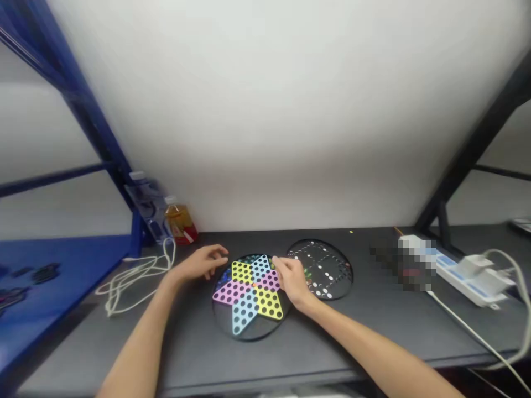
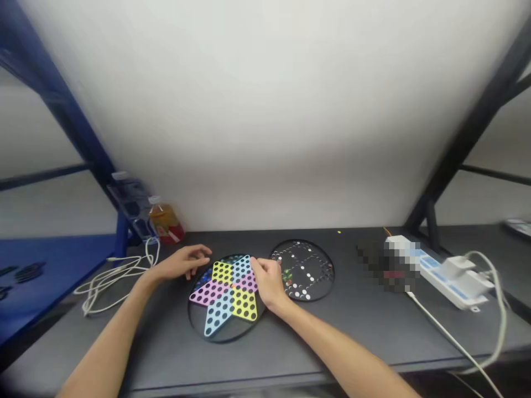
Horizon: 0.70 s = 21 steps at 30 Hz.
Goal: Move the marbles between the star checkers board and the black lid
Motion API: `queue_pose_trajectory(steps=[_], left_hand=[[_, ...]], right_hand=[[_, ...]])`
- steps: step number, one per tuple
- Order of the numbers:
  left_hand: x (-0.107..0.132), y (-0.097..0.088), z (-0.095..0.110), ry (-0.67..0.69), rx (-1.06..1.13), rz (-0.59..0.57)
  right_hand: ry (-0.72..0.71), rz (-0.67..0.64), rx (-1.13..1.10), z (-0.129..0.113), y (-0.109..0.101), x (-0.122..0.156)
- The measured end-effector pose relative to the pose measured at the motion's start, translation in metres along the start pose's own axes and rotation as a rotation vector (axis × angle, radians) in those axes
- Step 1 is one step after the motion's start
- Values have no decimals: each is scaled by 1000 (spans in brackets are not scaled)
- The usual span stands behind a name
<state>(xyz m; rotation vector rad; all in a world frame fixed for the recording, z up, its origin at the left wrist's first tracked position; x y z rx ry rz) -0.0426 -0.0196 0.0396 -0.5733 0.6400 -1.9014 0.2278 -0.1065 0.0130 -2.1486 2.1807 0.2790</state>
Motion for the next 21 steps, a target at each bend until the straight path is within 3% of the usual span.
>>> queue_pose_trajectory(steps=[7,21], left_hand=[[-2,2,-2,6,-3,10],[-3,2,-3,19,-55,-3]], right_hand=[[-176,82,290,-2,-1,7],[-207,57,257,-5,-1,18]])
Point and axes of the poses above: each hand's wrist, its own x-axis away from the middle knuckle, its own y-axis out of the palm, z = x × y, the point moved 2 cm from there along -x, towards the middle knuckle, and after that the axes turned 2 degrees about z, right-handed, at the moved point
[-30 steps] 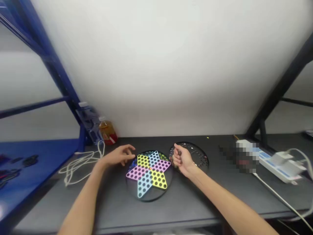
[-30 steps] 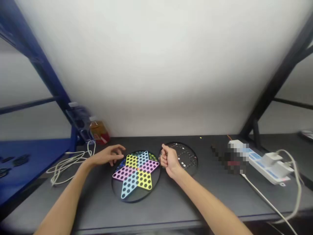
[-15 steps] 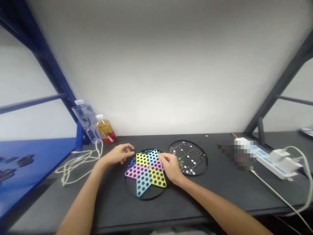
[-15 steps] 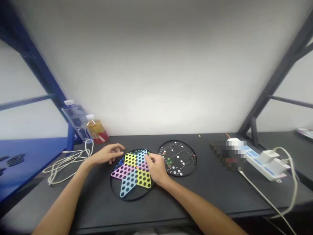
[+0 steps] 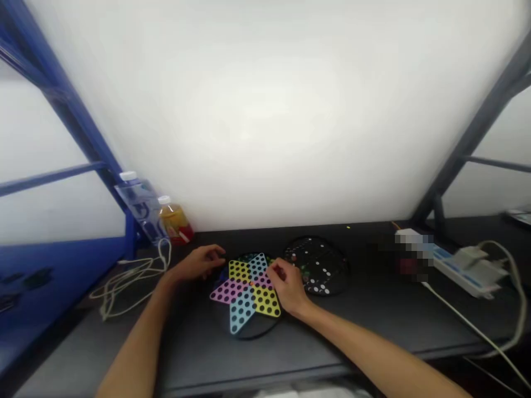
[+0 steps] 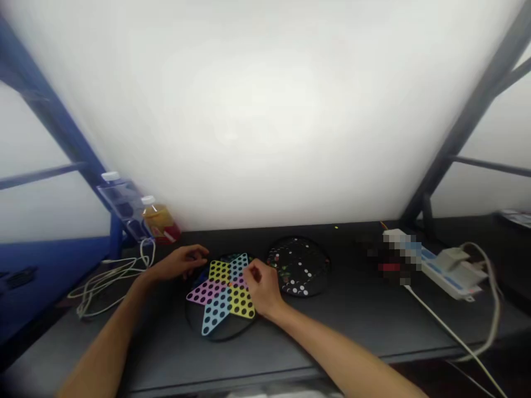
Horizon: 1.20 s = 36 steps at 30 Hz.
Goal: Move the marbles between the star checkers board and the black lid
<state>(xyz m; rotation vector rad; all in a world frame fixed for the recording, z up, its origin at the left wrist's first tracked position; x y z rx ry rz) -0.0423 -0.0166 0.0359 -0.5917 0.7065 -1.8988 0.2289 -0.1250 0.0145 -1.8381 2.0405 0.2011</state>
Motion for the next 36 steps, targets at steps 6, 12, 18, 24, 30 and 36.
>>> queue_pose_trajectory(steps=[6,12,18,24,30,36], left_hand=[[0,0,0,-11,11,0],[0,1,1,-13,9,1],[0,1,-1,-16,16,5],[-2,1,-2,1,-2,20],[-4,1,-4,-8,-6,31],[-3,1,-4,-22,-4,41]], right_hand=[[26,0,-32,2,0,1],[51,38,-42,4,-2,0],[55,64,-33,1,0,1],[-279,72,297,-22,-55,-23],[-226,-253,550,13,-121,-33],[-172,-363,495,32,-129,-23]])
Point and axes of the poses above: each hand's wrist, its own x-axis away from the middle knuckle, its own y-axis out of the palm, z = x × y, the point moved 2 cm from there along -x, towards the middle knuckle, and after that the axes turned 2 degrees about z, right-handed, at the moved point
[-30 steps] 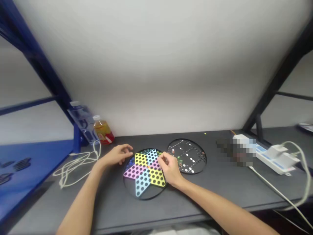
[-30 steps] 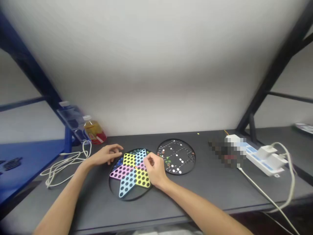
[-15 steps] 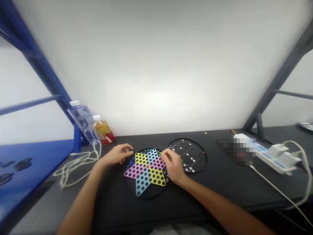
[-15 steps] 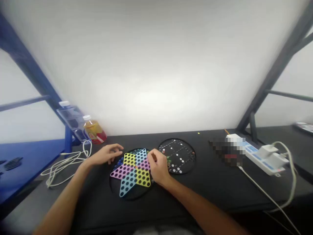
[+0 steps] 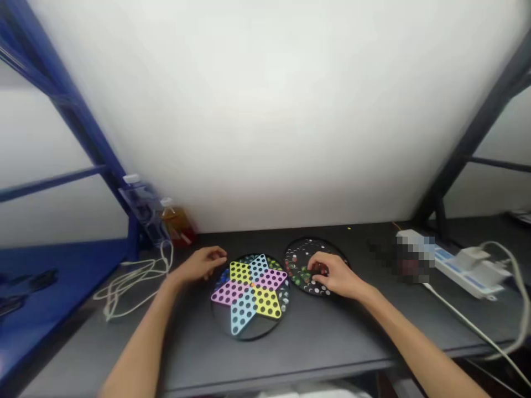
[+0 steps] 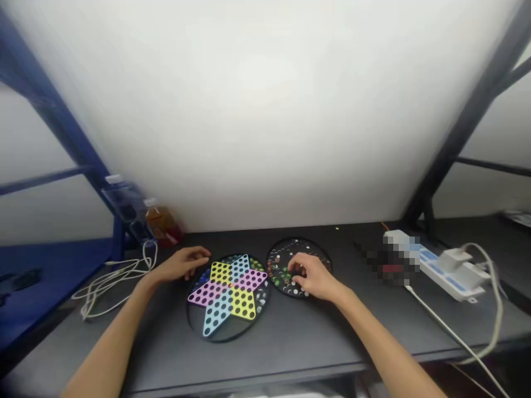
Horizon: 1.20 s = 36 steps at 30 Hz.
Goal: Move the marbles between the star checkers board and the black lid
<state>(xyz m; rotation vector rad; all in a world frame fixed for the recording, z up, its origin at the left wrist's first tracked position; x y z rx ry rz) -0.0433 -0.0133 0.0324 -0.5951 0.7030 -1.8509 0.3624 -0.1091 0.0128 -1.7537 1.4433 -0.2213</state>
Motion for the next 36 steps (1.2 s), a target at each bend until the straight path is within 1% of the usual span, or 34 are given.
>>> queue_pose_trajectory(steps=[5,8,10,12,14,16,17,18,19,20,22,24,25,27,29,31,33,34,36], left_hand=[[-1,0,-2,12,-5,-2],[-1,0,-3,16,-5,2],[-1,-1,-3,8,2,1],[-1,0,-2,6,10,-7],[-1,0,-2,12,8,-10],[-1,0,-2,23,4,-1],[-1,0,-3,24,3,6],[-1,0,-3,21,3,9],[-2,0,-3,17,6,8],[-2,0,-3,13,9,6],[-1,1,-4,7,7,2],[-1,1,-3,8,-4,3],[-1,1,-3,8,-8,4],[-1,1,-3,3,-13,8],[0,0,-3,-1,-8,11],[0,0,-2,0,-2,11],[0,0,-2,3,7,4],[0,0,-2,2,9,3],[0,0,-2,-1,3,6]], right_hand=[[4,-28,-79,0,4,-4],[50,-19,-129,4,6,-3],[100,23,-204,7,7,-3],[191,127,-383,11,5,-4],[311,215,-668,15,3,-9],[421,215,-922,19,4,-16],[462,190,-983,20,5,-20],[489,164,-983,21,5,-24],[497,149,-921,21,6,-27],[478,137,-809,21,5,-31],[354,79,-512,18,3,-35],[194,-32,-243,10,1,-37],[132,-94,-147,6,0,-37],[66,-205,-36,-1,-1,-38],[49,-277,7,-4,0,-38],[56,-291,7,-2,2,-39],[109,-224,-62,4,4,-40],[161,-171,-144,8,5,-40],[311,-86,-411,16,7,-40]])
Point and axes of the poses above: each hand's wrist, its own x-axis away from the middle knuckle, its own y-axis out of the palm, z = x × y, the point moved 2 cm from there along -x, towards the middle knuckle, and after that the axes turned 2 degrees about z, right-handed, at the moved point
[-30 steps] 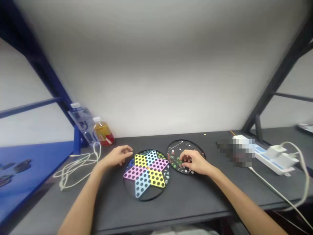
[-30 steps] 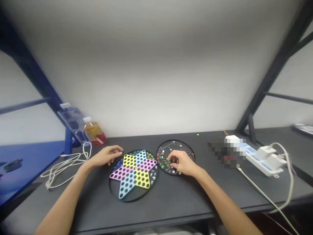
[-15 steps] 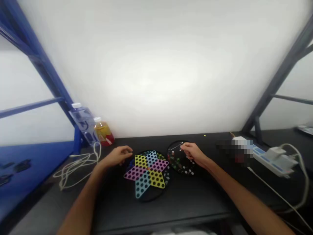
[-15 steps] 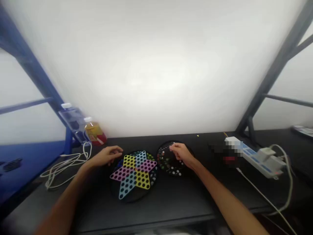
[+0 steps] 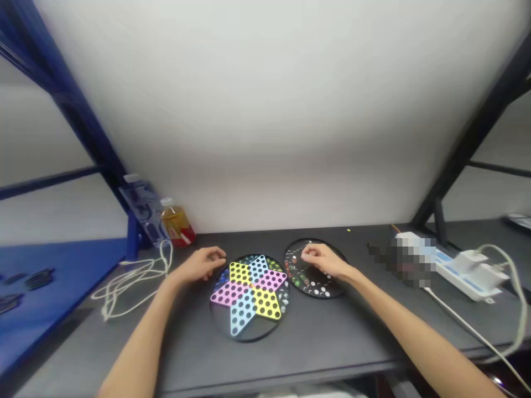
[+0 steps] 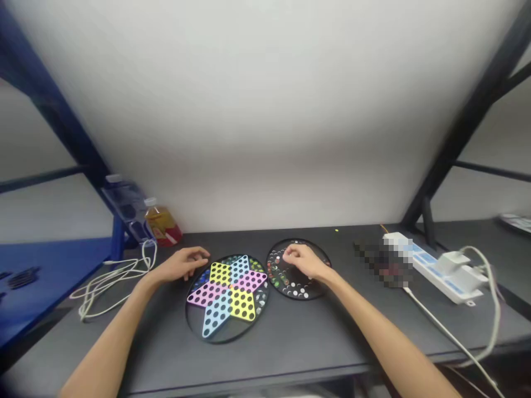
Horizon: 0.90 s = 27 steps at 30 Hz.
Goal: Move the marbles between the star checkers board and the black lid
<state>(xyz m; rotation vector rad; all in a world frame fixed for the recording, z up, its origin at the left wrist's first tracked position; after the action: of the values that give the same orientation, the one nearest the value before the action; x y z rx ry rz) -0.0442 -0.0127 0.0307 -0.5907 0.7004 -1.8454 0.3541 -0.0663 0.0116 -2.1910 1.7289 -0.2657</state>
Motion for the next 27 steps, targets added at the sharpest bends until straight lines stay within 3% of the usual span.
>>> queue_pose_trajectory(steps=[3,5,9,13,19,24,27], left_hand=[[0,0,0,1,-14,8],[0,0,1,-2,-13,10],[1,0,3,-2,-15,13],[1,1,3,2,-25,11],[0,1,1,1,-11,12],[0,1,1,7,-19,18],[0,1,2,2,-8,14]], right_hand=[[171,4,-408,7,3,-5],[182,36,-456,5,6,-8],[-18,121,-32,-10,15,-12],[-223,8,443,-24,24,-12],[-264,-71,602,-24,29,-16],[-186,-4,438,-21,25,-15],[-23,41,-24,-17,17,-12]])
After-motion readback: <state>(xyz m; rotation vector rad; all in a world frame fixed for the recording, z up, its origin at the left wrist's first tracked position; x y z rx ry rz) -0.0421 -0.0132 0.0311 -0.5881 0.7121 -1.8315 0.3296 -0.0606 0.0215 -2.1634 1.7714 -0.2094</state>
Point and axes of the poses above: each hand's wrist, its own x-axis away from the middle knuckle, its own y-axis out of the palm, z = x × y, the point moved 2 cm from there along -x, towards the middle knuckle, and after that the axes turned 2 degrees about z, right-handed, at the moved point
